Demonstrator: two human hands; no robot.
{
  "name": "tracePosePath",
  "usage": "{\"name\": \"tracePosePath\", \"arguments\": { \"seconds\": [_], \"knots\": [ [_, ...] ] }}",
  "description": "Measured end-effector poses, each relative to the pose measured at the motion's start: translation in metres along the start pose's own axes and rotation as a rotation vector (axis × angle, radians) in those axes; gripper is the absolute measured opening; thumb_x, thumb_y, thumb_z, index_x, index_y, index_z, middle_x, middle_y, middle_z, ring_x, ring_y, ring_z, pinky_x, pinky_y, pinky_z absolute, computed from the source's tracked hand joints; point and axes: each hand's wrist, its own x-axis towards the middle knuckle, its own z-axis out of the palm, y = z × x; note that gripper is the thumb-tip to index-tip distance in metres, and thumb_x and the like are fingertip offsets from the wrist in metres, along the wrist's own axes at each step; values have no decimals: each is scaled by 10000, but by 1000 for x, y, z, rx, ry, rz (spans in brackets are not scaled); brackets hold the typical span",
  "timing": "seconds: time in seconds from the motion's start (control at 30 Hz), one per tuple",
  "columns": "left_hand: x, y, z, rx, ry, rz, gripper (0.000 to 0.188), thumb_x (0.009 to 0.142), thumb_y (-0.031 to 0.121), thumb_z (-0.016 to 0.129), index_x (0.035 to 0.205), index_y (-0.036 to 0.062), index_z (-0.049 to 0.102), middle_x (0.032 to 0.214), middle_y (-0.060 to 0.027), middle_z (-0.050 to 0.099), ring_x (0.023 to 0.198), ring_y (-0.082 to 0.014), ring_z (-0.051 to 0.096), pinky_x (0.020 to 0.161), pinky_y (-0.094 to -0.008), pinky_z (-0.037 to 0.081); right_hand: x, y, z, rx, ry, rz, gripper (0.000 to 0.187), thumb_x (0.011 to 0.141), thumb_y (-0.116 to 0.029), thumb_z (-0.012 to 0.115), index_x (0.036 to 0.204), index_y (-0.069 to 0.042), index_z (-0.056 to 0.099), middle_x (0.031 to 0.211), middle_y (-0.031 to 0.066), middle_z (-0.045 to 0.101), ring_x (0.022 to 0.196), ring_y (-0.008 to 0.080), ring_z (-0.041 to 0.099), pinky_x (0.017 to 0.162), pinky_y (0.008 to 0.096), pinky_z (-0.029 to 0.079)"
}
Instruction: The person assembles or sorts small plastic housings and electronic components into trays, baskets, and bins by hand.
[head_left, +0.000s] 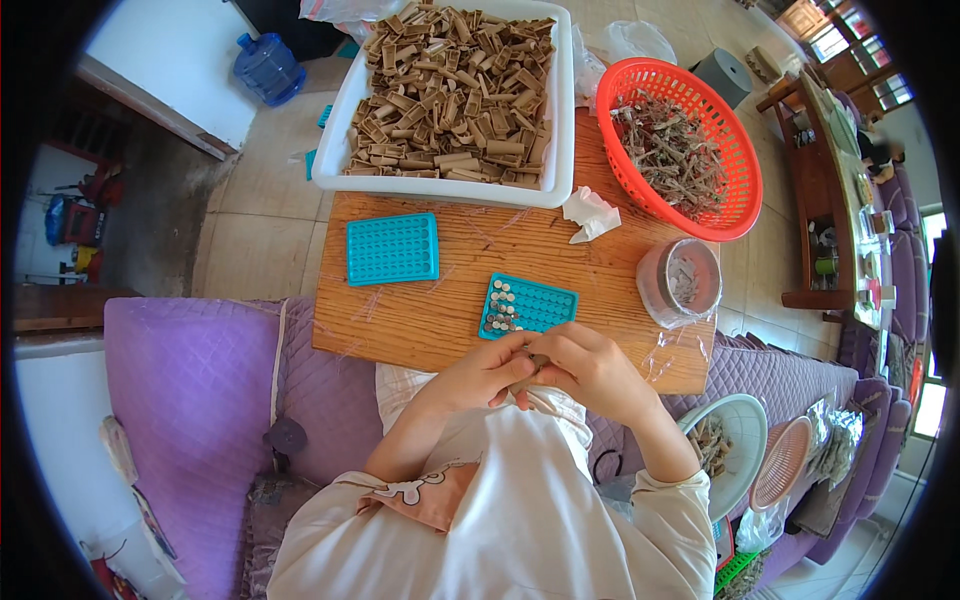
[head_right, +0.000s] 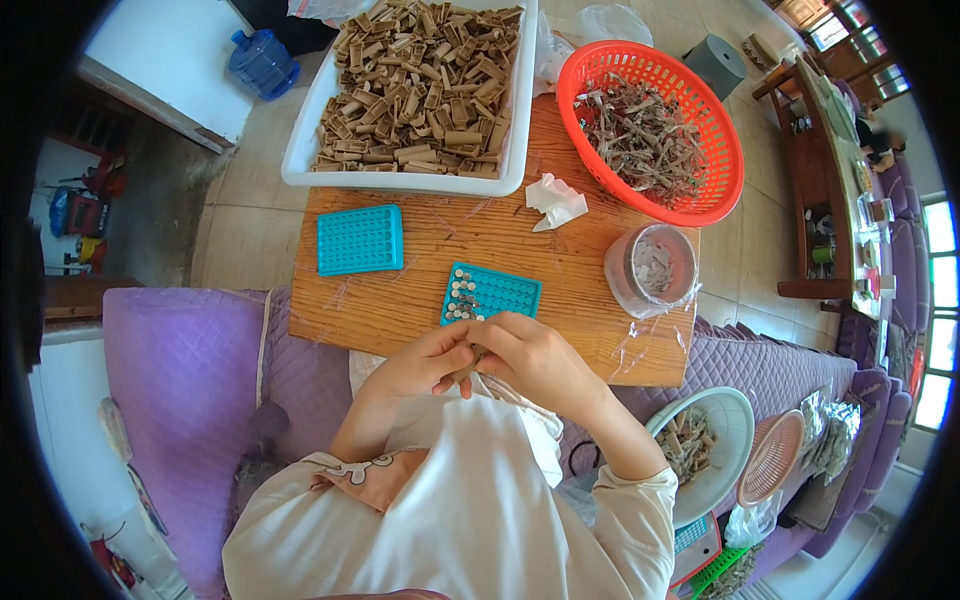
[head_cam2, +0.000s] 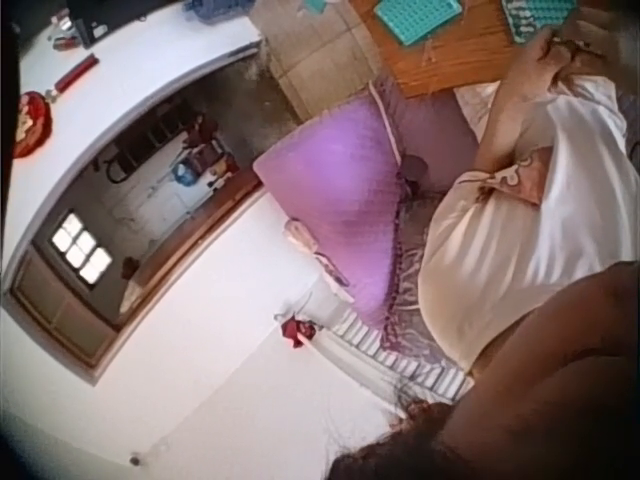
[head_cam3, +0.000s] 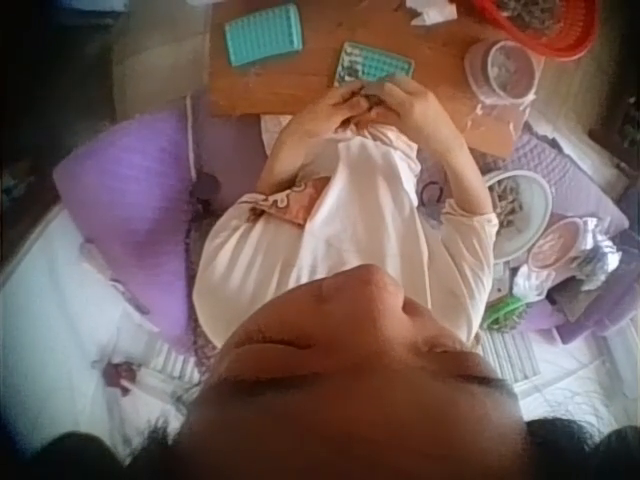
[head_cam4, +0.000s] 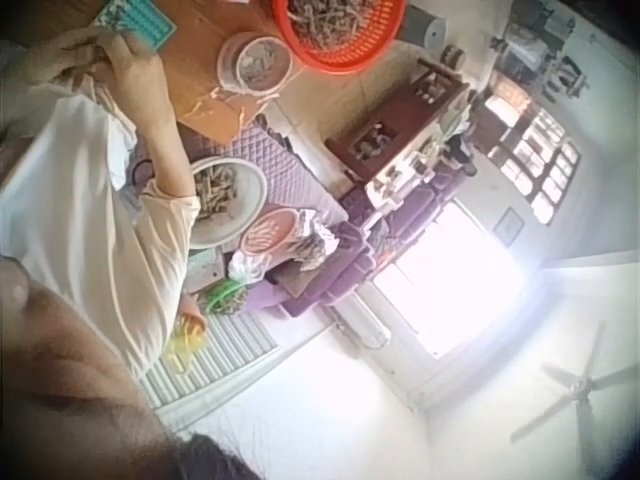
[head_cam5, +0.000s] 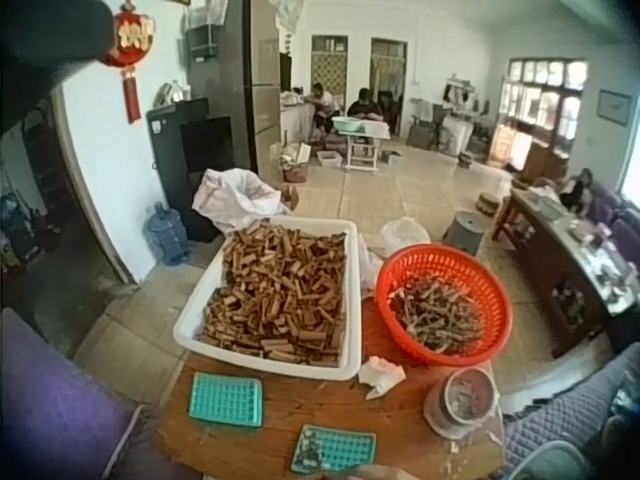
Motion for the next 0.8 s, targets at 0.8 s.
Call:
{"name": "tracePosePath", "arguments": {
  "seconds": [0.8],
  "knots": [
    [169,139,-93,1682,1028,251,316,765,293,591,943,32,576,949,-107,578,911,-293,534,727,-390,475,-200,25,-83,-563,249,1053,342,705,-97,607,1028,-40,511,963,188,560,900,344,540,739,403,424]
  ]
}}
